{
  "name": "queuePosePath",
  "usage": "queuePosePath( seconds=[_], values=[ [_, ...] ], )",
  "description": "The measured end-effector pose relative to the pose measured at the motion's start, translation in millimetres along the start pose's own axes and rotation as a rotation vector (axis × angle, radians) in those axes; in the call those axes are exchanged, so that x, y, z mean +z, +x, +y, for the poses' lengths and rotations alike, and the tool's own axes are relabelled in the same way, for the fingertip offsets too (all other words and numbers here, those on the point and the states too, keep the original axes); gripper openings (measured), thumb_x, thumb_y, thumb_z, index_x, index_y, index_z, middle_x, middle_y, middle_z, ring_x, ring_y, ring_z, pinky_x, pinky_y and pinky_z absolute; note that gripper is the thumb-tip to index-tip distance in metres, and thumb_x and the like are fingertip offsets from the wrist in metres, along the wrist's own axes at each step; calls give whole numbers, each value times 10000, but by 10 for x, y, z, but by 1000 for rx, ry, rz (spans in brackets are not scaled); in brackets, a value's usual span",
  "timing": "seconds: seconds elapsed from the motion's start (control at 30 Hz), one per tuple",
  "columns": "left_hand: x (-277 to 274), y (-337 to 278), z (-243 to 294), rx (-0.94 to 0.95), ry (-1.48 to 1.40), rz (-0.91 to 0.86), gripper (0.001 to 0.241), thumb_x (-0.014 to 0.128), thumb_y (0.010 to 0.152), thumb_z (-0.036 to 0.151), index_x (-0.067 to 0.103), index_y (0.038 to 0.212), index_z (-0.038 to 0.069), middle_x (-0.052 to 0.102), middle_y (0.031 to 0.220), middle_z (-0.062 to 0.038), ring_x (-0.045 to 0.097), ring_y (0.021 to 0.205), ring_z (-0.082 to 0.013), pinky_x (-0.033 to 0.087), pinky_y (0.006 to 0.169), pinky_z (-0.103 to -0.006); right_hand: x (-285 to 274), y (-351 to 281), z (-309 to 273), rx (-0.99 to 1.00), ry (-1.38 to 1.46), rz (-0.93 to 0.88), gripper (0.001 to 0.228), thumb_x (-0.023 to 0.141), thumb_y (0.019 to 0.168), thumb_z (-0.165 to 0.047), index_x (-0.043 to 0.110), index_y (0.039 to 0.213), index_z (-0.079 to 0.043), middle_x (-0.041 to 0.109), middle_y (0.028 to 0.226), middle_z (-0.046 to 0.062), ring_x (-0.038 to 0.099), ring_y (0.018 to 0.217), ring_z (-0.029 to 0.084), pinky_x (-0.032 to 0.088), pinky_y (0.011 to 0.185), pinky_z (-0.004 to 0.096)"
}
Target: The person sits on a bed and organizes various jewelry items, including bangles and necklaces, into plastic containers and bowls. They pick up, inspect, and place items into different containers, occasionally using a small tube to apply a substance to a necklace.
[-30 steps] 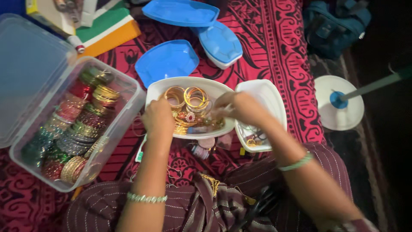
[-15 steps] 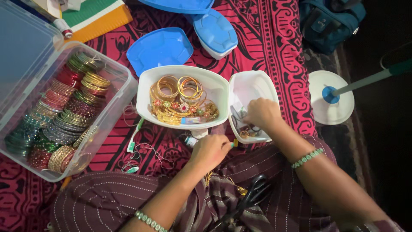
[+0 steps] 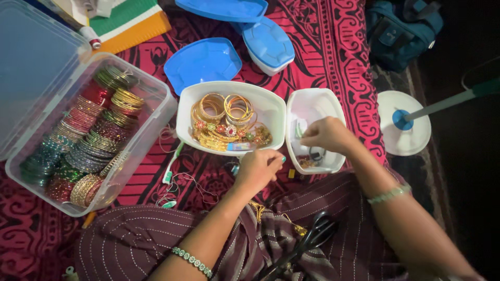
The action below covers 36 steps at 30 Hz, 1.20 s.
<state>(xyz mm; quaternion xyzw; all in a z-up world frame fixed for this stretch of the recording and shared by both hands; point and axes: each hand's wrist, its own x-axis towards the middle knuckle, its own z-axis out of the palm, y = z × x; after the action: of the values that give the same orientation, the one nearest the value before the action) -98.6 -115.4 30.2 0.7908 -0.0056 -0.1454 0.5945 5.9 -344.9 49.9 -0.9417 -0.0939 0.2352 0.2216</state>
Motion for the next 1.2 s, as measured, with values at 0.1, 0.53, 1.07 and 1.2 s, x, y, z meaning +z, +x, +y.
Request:
queuePosePath(
  seconds=[0.1, 0.53, 1.07, 1.2],
  values=[
    [-12, -11, 102, 114, -231, 106, 178, 708, 925, 171, 769, 1025, 37, 790, 871, -99, 757, 728, -160, 589, 654, -295, -219, -310, -43, -97, 345, -12, 178, 827, 799, -156, 797, 875, 2, 771, 744, 50, 674, 709, 97, 555, 715, 282],
    [-115, -238, 286, 413, -475, 50, 151, 744, 958, 63, 778, 1083, -15, 769, 1152, -153, 711, 1021, -138, 574, 888, -257, -93, -832, -501, -550, 604, 84, 102, 791, 812, 7, 761, 909, 4, 733, 896, 39, 678, 822, 102, 537, 740, 236],
    [-6, -192, 171, 301, -268, 184, 255, 773, 960, 116, 761, 1189, 4, 798, 1010, -125, 711, 856, -110, 570, 785, -254, 174, -890, -684, -446, 148, 474, 112, 781, 877, -84, 773, 982, -44, 731, 870, 59, 702, 792, 157, 528, 719, 296],
    [53, -21, -32, 275, -744, 40, 225, 743, 930, 47, 700, 1123, -60, 740, 1010, -114, 709, 902, -101, 579, 818, -270, 278, -846, -739, -435, 33, 427, 200, 830, 822, -159, 774, 986, -60, 732, 868, 64, 695, 712, 151, 532, 689, 311]
  ],
)
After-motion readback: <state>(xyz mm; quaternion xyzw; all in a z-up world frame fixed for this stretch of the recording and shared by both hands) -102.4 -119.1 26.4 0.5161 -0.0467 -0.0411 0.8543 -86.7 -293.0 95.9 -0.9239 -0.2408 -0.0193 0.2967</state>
